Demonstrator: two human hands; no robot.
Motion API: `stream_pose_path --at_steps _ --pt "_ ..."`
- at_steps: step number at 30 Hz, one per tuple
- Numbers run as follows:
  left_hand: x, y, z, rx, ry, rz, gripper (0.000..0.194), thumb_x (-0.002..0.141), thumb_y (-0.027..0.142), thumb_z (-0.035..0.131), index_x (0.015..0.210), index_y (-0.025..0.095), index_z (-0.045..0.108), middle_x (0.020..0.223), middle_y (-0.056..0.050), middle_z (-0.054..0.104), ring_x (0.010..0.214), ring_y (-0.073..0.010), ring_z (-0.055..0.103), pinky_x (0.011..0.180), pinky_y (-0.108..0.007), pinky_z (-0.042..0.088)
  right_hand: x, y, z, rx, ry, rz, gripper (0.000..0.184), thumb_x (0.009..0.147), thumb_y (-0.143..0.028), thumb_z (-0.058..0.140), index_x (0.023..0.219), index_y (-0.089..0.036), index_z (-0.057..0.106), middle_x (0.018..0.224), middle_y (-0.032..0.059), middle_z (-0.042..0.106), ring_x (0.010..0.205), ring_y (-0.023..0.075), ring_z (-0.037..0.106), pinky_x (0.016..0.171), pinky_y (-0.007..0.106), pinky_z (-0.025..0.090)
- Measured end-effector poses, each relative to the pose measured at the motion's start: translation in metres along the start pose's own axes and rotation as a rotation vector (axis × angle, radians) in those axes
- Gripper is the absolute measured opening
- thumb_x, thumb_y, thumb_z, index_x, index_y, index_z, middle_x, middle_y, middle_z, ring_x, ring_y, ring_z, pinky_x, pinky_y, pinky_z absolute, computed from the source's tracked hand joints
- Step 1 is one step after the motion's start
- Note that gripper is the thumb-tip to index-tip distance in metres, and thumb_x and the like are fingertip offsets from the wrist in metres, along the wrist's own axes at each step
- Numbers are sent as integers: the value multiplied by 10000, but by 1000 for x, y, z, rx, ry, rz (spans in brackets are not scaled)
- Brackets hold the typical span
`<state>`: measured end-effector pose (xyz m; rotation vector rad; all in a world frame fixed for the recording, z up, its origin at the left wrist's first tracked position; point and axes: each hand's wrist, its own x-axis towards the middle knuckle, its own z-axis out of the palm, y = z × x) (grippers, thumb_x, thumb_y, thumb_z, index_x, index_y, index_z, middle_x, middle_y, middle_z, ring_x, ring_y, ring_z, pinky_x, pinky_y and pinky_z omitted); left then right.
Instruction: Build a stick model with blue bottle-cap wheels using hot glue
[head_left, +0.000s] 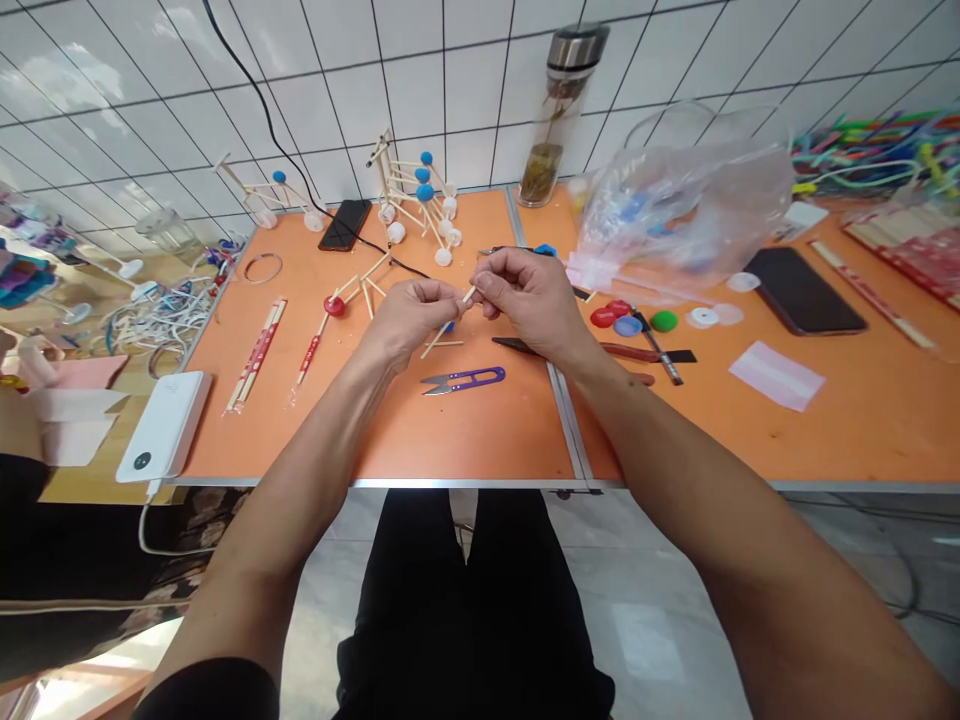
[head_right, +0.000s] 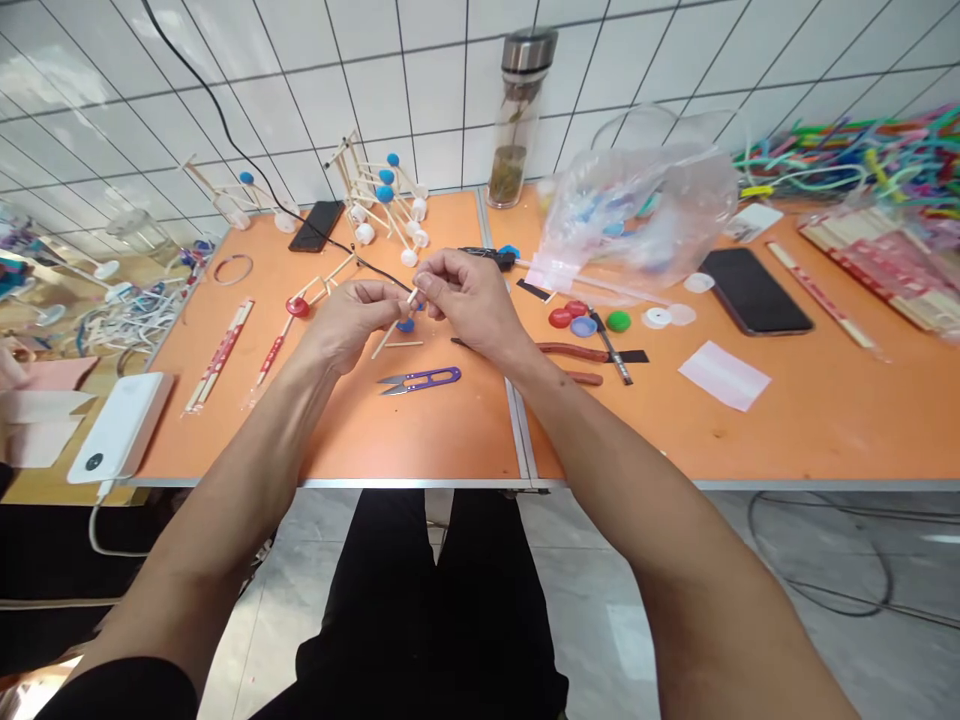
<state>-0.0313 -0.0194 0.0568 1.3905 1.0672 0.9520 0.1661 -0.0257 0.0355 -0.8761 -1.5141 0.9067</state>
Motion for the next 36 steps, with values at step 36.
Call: stream_pose_path --at_steps 36 --pt "15 -9 -12 -207 253 91 100 743 200 756 670 200 688 610 23 640 451 -73 503 429 -225 337 -98 -41 -96 -1667 -524 220 423 1143 -420 542 1286 -117 801 1249 230 816 1113 407 749 793 435 461"
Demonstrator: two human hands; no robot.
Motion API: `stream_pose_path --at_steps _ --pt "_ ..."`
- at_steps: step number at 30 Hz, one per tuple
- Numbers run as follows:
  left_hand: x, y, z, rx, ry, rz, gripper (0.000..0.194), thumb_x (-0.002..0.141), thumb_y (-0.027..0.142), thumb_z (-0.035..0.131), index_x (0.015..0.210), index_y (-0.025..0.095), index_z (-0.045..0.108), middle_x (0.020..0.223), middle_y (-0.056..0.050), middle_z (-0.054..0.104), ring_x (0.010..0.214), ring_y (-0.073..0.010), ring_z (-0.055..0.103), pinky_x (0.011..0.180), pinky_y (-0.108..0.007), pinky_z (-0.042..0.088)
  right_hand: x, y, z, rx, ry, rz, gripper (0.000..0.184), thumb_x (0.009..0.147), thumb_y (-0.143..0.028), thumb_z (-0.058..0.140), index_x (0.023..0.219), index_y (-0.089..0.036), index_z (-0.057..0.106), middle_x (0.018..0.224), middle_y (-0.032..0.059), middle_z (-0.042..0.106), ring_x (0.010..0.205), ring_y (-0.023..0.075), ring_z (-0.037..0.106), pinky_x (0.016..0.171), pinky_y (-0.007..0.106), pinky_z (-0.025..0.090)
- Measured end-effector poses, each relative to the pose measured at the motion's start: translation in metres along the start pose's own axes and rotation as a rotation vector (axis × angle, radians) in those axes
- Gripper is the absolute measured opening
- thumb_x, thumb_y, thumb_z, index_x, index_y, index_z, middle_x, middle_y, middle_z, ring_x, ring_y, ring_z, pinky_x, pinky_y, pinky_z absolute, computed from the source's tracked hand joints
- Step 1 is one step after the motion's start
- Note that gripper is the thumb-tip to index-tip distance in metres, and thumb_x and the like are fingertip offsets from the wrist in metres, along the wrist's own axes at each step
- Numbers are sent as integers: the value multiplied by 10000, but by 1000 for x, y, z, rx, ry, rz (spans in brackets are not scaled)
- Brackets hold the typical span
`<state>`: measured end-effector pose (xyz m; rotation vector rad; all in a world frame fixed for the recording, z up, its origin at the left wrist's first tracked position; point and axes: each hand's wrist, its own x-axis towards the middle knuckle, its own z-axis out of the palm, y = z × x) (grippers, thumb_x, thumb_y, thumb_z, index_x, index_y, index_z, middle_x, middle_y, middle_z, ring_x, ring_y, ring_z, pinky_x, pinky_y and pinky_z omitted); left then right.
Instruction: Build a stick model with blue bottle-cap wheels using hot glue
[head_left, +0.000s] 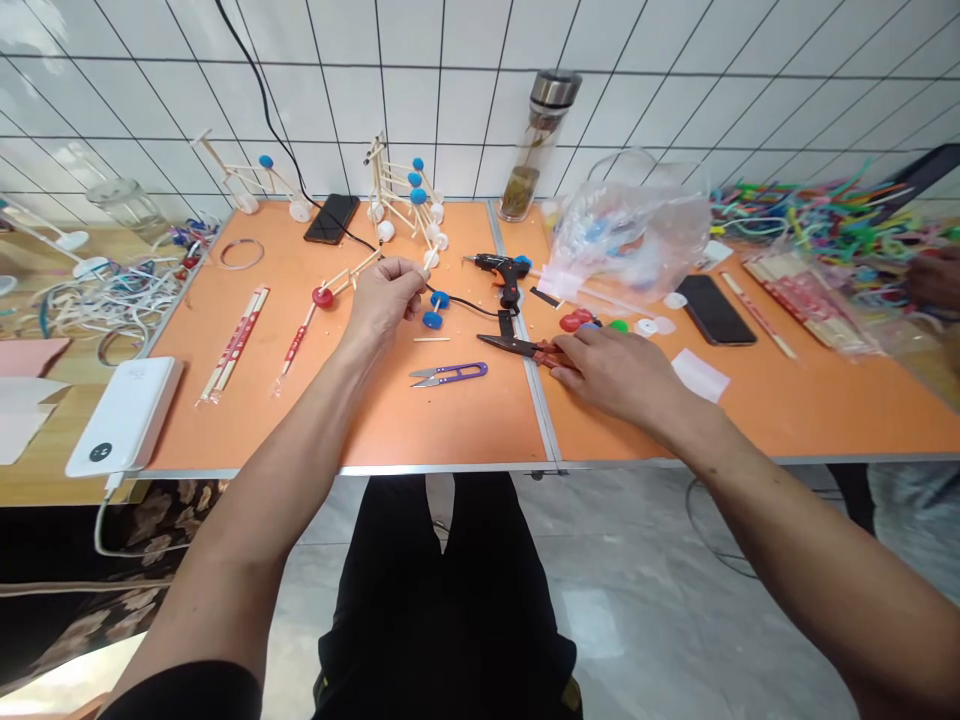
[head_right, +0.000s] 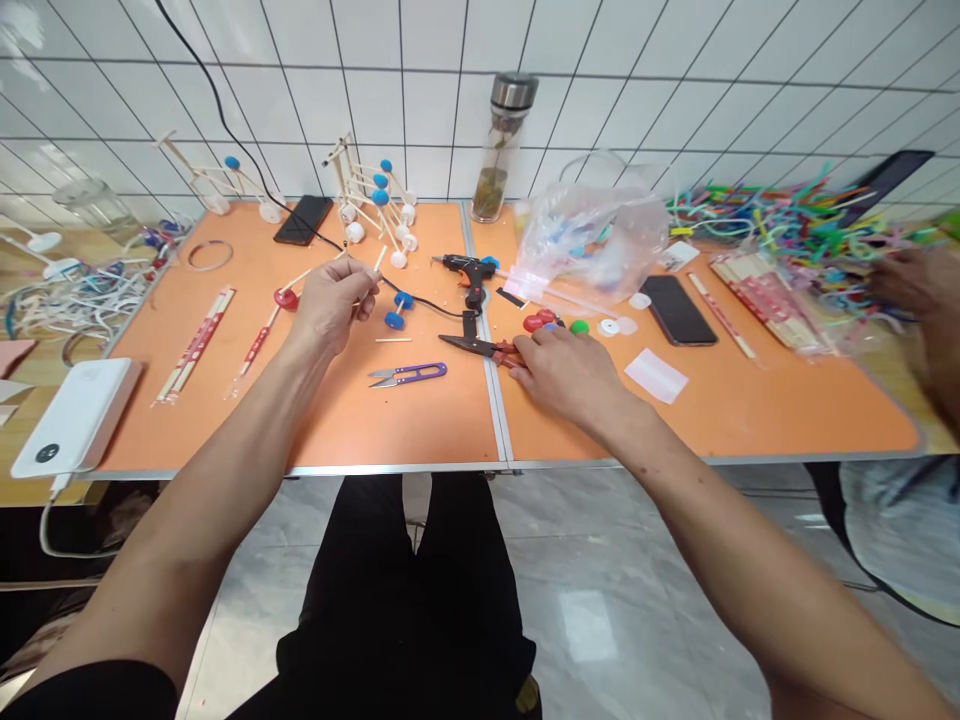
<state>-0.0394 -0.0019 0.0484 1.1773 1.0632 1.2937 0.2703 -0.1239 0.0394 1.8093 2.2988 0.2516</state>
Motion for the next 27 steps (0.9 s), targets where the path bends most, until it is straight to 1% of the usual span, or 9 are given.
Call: stream_pose_path --at_steps 4,7,11,14,16,20,22,25,27 --pt "0 -2 1 -12 8 -16 87 727 203 752 669 202 688 604 29 638 447 -72 506 426 -218 350 -8 -8 12 -60 130 -49 537 1182 -380 358 1289 -81 792 1152 262 802 1069 420 750 823 460 455" --pt "1 -4 1 -19 5 -20 78 718 219 762 684 200 694 610 32 646 450 -68 518 430 -212 356 -16 -15 13 71 121 79 514 1157 -357 348 1217 -108 793 1112 253 811 1056 422 765 756 453 451" --pt "1 -5 2 -39 -2 -4 87 719 226 769 684 192 698 609 31 651 439 -68 527 423 -213 354 -24 -17 5 703 146 309 366 1087 -497 559 1225 -233 771 1116 146 839 935 361 768 717 446 520" --pt "0 -7 4 -47 -5 0 89 720 221 780 694 190 701 618 26 662 442 -70 539 420 -212 357 -19 -20 -1 1392 63 286 394 970 -633 764 1106 -264 781 980 87 793 823 279 722 740 441 613" --pt "-1 -7 5 -49 -3 -10 99 727 229 791 706 192 702 624 25 666 443 -69 541 419 -210 357 -8 -23 -4 1713 -58 259 460 935 -691 816 1031 -243 779 924 77 773 776 234 697 716 397 620" --pt "-1 -6 4 -64 2 -22 132 723 252 806 704 190 692 616 30 654 437 -63 526 426 -206 350 28 -30 -16 1832 -101 253 462 958 -678 824 997 -219 788 932 88 820 587 145 575 478 280 410" --pt "-1 -4 3 -72 8 -16 148 721 261 815 700 189 689 614 34 651 437 -60 517 432 -206 347 49 -31 -25 1867 -106 210 432 975 -643 817 1040 -217 794 897 89 838 542 131 547 438 259 339" --pt "-1 -1 2 -88 29 -7 148 738 262 817 705 189 692 614 42 639 440 -58 504 436 -211 340 75 -35 -42 1889 -109 133 362 1016 -561 797 1134 -219 781 995 120 883 632 150 678 488 236 451" --pt "-3 2 3 -103 35 2 156 761 255 817 707 190 686 620 47 631 448 -55 502 442 -212 341 87 -39 -50 1856 -53 88 343 1024 -518 805 1182 -216 763 1051 126 892 656 143 719 491 219 461"
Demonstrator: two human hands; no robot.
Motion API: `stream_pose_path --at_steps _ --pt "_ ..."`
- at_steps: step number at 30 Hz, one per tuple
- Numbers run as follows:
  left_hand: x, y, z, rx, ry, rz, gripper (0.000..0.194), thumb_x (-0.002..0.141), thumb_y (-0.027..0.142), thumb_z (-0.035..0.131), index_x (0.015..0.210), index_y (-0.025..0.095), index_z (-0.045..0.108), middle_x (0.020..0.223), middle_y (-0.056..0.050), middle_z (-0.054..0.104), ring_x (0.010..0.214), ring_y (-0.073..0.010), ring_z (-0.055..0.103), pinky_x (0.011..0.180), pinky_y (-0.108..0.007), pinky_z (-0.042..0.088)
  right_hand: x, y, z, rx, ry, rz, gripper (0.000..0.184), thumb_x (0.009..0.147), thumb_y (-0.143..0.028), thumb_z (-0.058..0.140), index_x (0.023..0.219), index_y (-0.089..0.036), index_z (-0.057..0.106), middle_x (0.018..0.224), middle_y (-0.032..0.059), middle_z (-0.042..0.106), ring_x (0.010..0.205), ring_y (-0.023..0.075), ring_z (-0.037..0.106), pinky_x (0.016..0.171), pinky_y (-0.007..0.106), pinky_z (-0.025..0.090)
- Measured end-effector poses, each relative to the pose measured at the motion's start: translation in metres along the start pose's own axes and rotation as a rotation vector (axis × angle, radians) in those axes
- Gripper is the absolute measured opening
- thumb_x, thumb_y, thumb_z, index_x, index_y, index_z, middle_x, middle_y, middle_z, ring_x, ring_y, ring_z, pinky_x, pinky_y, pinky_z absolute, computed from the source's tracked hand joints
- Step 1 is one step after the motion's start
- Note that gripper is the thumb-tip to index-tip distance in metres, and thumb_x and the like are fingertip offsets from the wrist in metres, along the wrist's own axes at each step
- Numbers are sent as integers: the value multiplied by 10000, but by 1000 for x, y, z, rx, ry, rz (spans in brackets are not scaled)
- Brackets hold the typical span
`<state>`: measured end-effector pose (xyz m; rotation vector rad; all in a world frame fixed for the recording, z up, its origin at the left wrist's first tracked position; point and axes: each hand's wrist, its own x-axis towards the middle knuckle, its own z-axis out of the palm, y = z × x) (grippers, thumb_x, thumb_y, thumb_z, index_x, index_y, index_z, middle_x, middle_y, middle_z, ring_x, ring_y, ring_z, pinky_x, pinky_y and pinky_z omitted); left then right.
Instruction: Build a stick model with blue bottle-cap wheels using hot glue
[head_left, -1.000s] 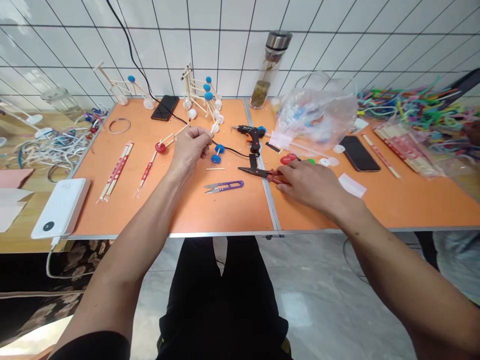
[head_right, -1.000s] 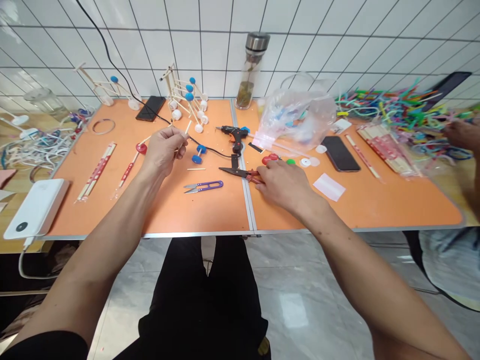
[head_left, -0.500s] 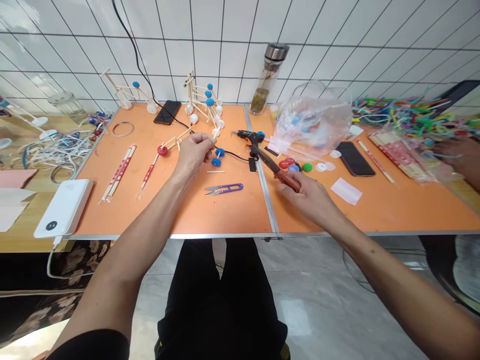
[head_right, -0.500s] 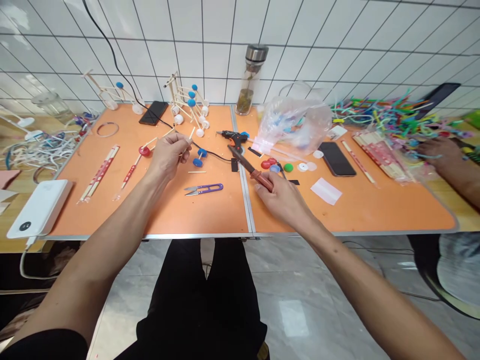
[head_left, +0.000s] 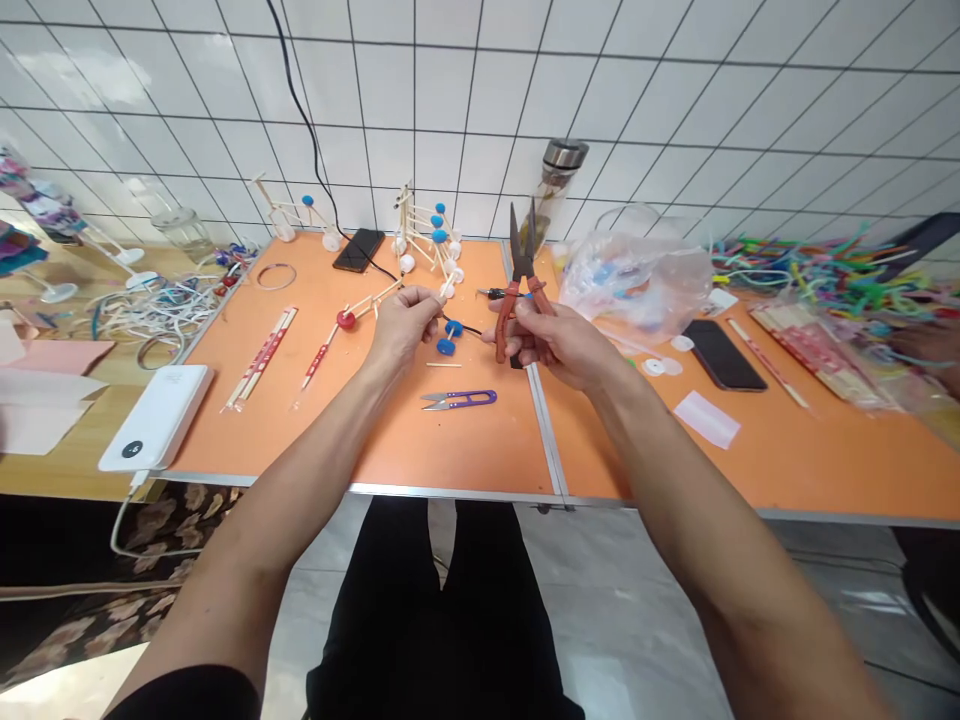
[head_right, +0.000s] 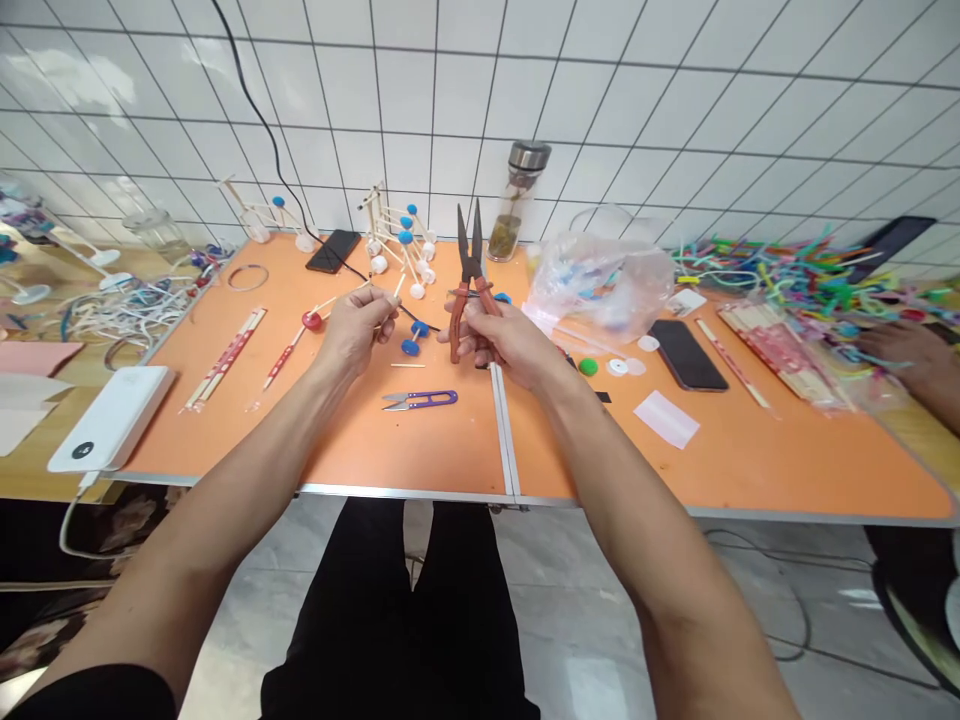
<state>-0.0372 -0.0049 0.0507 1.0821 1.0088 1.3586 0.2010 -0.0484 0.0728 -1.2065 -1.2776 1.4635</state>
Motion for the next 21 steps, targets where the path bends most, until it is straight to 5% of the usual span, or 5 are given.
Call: stream_pose_path --at_steps 4,10,16,21 --pt "-5 7 3 -49 -23 18 145 822 224 801 737 188 690 645 52 628 467 -46 497 450 -205 342 9 -2 11 -51 -42 -103 440 968 -537 862 1221 -201 732 1118 134 887 527 99 647 406 214 330" --pt "-11 12 5 -91 -58 -1 159 867 233 824 787 194 693 698 52 653 492 -43 525 462 -199 369 6 9 20 -255 -49 -158 499 976 -562 842 1316 -216 725 1197 127 851 757 168 800 536 231 545" --pt "-13 15 7 -125 -69 -19 170 895 157 803 759 172 701 653 42 651 454 -46 514 432 -197 335 3 13 23 -574 -5 -249 311 1077 -448 677 1285 -221 720 1229 87 808 799 189 802 665 307 605" --pt "-13 15 11 -135 -83 -37 228 924 94 743 711 155 691 606 34 644 420 -42 508 413 -191 317 4 11 23 -830 55 -305 351 1111 -345 594 1403 -237 756 1185 86 852 882 257 808 850 412 610"
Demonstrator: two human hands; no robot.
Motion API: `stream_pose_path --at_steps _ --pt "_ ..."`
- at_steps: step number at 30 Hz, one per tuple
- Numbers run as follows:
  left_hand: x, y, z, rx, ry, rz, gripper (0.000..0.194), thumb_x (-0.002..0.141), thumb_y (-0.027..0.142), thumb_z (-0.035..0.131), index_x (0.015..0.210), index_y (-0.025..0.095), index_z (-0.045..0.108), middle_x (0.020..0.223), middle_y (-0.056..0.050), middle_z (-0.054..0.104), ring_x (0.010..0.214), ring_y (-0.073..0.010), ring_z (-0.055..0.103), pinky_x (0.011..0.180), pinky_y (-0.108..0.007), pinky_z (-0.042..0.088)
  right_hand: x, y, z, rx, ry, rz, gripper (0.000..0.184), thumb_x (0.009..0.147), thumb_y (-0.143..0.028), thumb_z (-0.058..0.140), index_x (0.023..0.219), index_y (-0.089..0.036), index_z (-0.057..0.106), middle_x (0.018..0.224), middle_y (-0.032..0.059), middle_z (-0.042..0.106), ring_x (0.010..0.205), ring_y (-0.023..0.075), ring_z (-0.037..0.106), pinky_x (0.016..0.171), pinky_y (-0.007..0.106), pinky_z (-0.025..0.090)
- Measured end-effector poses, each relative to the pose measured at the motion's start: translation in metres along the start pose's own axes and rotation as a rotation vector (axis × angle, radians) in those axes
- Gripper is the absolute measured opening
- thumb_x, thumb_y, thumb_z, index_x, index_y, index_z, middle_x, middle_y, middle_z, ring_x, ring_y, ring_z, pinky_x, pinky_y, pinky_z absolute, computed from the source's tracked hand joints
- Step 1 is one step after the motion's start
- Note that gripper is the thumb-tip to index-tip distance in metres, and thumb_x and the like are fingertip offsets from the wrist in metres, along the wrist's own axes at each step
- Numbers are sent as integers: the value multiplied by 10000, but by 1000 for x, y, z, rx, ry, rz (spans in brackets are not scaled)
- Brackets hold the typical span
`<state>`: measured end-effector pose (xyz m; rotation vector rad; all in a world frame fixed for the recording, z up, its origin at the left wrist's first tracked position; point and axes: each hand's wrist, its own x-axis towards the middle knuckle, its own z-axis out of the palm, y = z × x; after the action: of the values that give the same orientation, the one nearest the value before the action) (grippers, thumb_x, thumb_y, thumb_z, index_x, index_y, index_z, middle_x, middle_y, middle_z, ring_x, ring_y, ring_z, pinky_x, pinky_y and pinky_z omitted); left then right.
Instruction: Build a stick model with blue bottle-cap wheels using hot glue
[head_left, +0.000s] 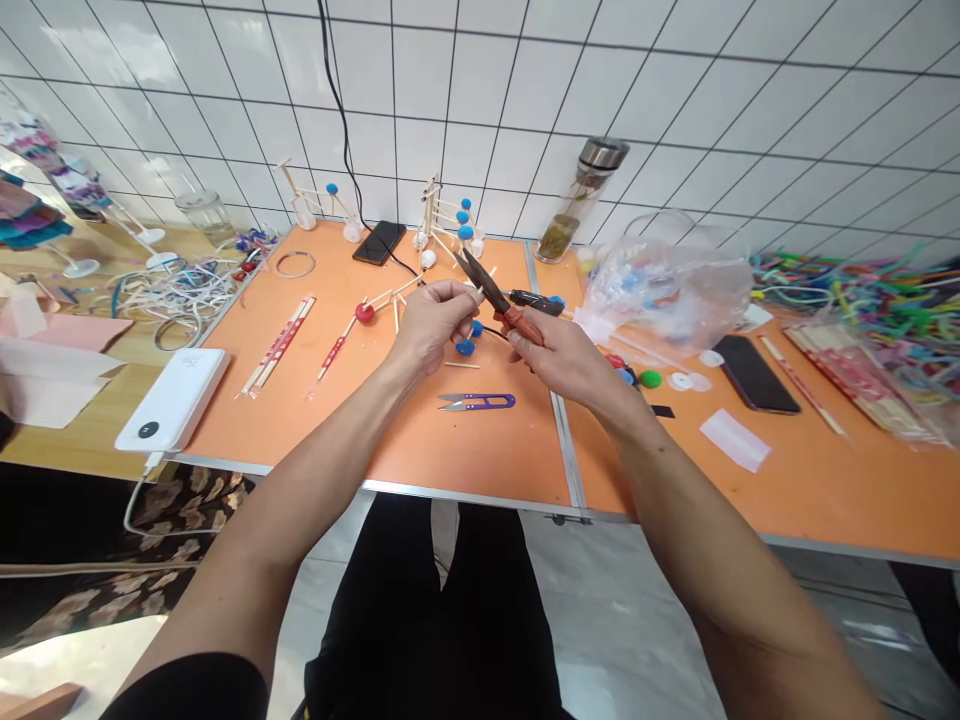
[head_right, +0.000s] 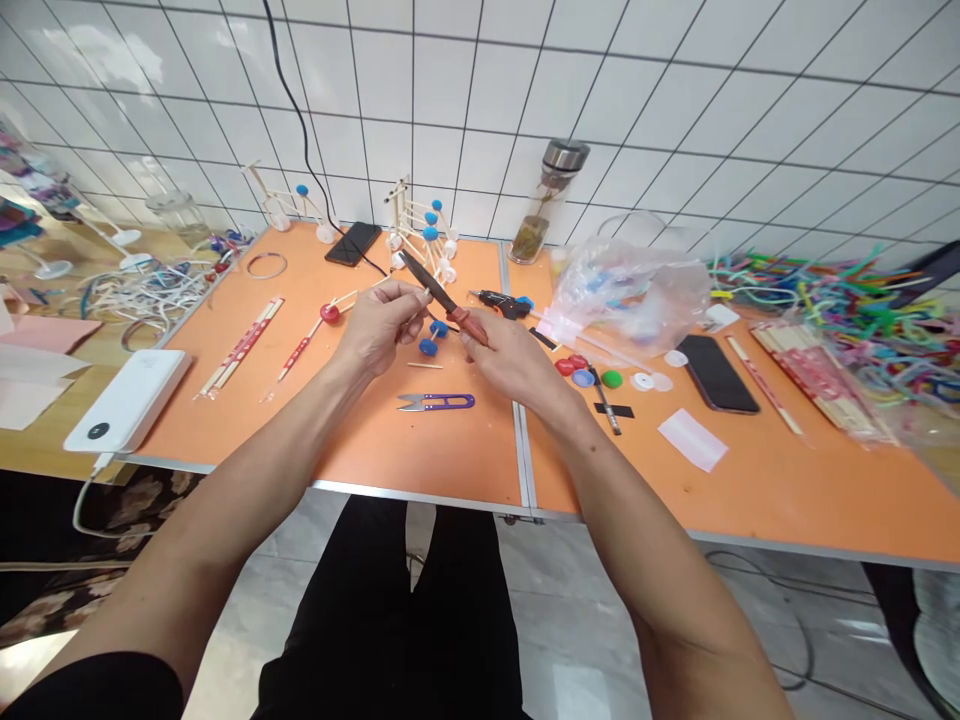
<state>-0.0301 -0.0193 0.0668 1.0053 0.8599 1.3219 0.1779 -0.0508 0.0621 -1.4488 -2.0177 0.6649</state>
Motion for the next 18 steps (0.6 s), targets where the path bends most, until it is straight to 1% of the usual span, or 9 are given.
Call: stream_pose_path --at_steps 5,11,15,18 --pt "2 -2 1 -1 12 -47 243 910 64 721 685 149 687 590 23 651 403 -39 501 406 -190 308 2 -1 -2 -97 13 -28 387 1101 -311 609 1445 -227 766 1393 120 834 989 304 821 925 447 616" --pt "3 -3 0 -21 15 -75 243 880 61 729 661 150 679 570 14 644 393 -44 488 396 -193 286 1 -4 -3 -199 13 -21 396 1122 -296 577 1471 -249 758 1380 117 839 1038 324 828 942 465 610" --pt "3 -2 0 -27 22 -88 260 876 50 722 642 149 666 561 15 639 387 -41 484 392 -187 287 2 -5 -2 -248 18 -48 403 1128 -299 554 1469 -241 761 1419 123 831 1245 393 793 1020 518 598" --pt "3 -2 1 -36 24 -94 264 881 42 716 642 144 669 562 14 640 386 -39 487 389 -181 289 3 -3 0 -274 31 -78 398 1147 -315 521 1454 -247 764 1466 116 814 1359 412 749 1095 543 581"
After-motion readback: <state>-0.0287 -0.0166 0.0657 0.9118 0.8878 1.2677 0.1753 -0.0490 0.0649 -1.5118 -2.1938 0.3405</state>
